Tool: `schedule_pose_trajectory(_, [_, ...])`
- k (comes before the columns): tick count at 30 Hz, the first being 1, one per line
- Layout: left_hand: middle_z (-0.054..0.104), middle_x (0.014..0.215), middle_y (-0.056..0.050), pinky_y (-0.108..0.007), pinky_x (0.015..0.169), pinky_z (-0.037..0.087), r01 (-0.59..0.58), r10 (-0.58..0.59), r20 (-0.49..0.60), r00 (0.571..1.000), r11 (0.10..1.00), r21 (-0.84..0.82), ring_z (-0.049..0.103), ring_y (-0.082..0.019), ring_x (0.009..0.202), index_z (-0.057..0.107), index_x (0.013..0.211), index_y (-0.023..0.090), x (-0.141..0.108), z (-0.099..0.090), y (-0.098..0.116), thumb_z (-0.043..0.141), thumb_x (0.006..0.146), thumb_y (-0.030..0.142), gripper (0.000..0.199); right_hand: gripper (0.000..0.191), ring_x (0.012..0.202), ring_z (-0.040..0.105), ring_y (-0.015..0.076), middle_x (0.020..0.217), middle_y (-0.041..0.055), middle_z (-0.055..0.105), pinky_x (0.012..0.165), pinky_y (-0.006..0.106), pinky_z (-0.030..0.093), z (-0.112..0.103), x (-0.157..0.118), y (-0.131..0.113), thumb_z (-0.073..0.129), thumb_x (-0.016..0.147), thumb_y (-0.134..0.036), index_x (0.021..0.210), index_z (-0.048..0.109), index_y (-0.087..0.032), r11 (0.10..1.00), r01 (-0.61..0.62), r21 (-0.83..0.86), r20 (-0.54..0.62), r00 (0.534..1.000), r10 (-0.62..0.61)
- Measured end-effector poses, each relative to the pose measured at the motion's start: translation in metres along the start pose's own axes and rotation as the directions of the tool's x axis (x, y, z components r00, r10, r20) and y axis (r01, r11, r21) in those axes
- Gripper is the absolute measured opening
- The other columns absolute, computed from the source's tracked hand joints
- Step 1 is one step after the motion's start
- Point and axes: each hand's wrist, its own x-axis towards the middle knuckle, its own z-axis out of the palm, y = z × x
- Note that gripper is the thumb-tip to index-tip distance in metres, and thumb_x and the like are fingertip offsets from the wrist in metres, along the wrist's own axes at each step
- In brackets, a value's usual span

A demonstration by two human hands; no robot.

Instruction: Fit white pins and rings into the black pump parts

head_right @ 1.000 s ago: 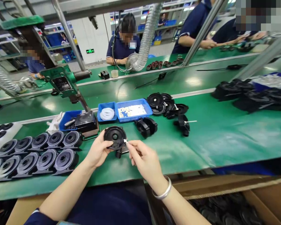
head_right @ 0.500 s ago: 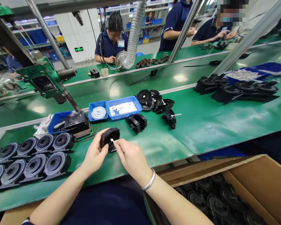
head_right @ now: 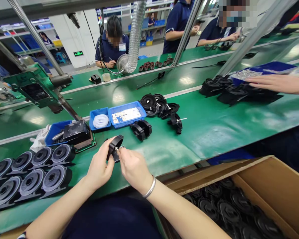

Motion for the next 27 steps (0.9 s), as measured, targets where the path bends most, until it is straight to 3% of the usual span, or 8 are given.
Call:
schedule_pose_trajectory(7, [0.052,0.141,-0.010,-0.036,0.113,0.041,0.014,-0.014,0.047,0.999,1.000,0.000,0.048,-0.020,0.133,0.037,0.143,0.017,0.003,0.006,-0.008,0.039,0.079,0.001,0.065,0.025,0.059,0.052,0.0167,0.068,0.0020,0.056,0.059,0.030,0.034,0.009,0.002,0.012,0.036,0.104,-0.019,0.086,0.052,-0.017,1.000,-0.018,0.015,0.041,0.999,0.017])
schedule_pose_trajectory(11, [0.042,0.150,-0.010,-0.040,0.121,0.030,-0.004,0.011,0.068,0.998,0.994,-0.110,0.037,-0.020,0.142,0.031,0.148,0.019,0.002,0.010,-0.010,0.040,0.085,0.005,0.065,0.026,0.059,0.053,0.0168,0.069,0.0025,0.057,0.058,0.029,0.035,0.007,-0.001,0.021,0.035,0.105,-0.021,0.088,0.053,-0.016,1.000,-0.026,0.009,0.067,0.997,0.026])
schedule_pose_trajectory(14, [0.036,0.154,-0.008,-0.041,0.122,0.027,0.045,-0.016,0.114,0.993,0.964,-0.260,0.031,-0.021,0.145,0.031,0.150,0.025,-0.001,0.007,-0.011,0.046,0.092,0.015,0.061,0.023,0.060,0.054,0.0155,0.071,0.0019,0.058,0.060,0.027,0.037,0.000,-0.003,0.024,0.037,0.105,-0.023,0.091,0.055,-0.015,0.995,-0.051,0.081,0.105,0.994,0.042])
schedule_pose_trajectory(19, [0.022,0.161,-0.004,-0.041,0.119,0.032,0.187,-0.120,0.158,0.980,0.829,-0.526,0.025,-0.025,0.148,0.045,0.143,0.032,-0.002,-0.002,-0.016,0.053,0.095,0.034,0.049,0.018,0.061,0.055,0.0123,0.075,0.0006,0.061,0.061,0.024,0.038,-0.009,-0.004,0.017,0.044,0.104,-0.024,0.096,0.058,-0.017,0.959,-0.146,0.242,0.163,0.981,0.108])
schedule_pose_trajectory(23, [0.030,0.159,-0.005,-0.041,0.122,0.022,0.228,-0.182,0.138,0.974,0.777,-0.587,0.024,-0.025,0.148,0.051,0.139,0.028,-0.003,-0.001,-0.020,0.050,0.096,0.040,0.045,0.020,0.057,0.053,0.0106,0.069,-0.0017,0.058,0.060,0.023,0.038,-0.009,-0.001,0.009,0.046,0.103,-0.027,0.092,0.059,-0.017,0.916,-0.225,0.333,0.187,0.968,0.170])
schedule_pose_trajectory(27, [0.044,0.151,-0.007,-0.043,0.118,0.030,0.326,-0.261,0.209,0.942,0.582,-0.745,0.038,-0.027,0.142,0.049,0.141,0.026,-0.008,0.005,-0.021,0.047,0.097,0.044,0.047,0.025,0.055,0.052,0.0093,0.065,-0.0033,0.055,0.060,0.022,0.040,-0.007,-0.002,0.006,0.045,0.104,-0.031,0.092,0.061,-0.017,0.859,-0.296,0.418,0.228,0.949,0.216])
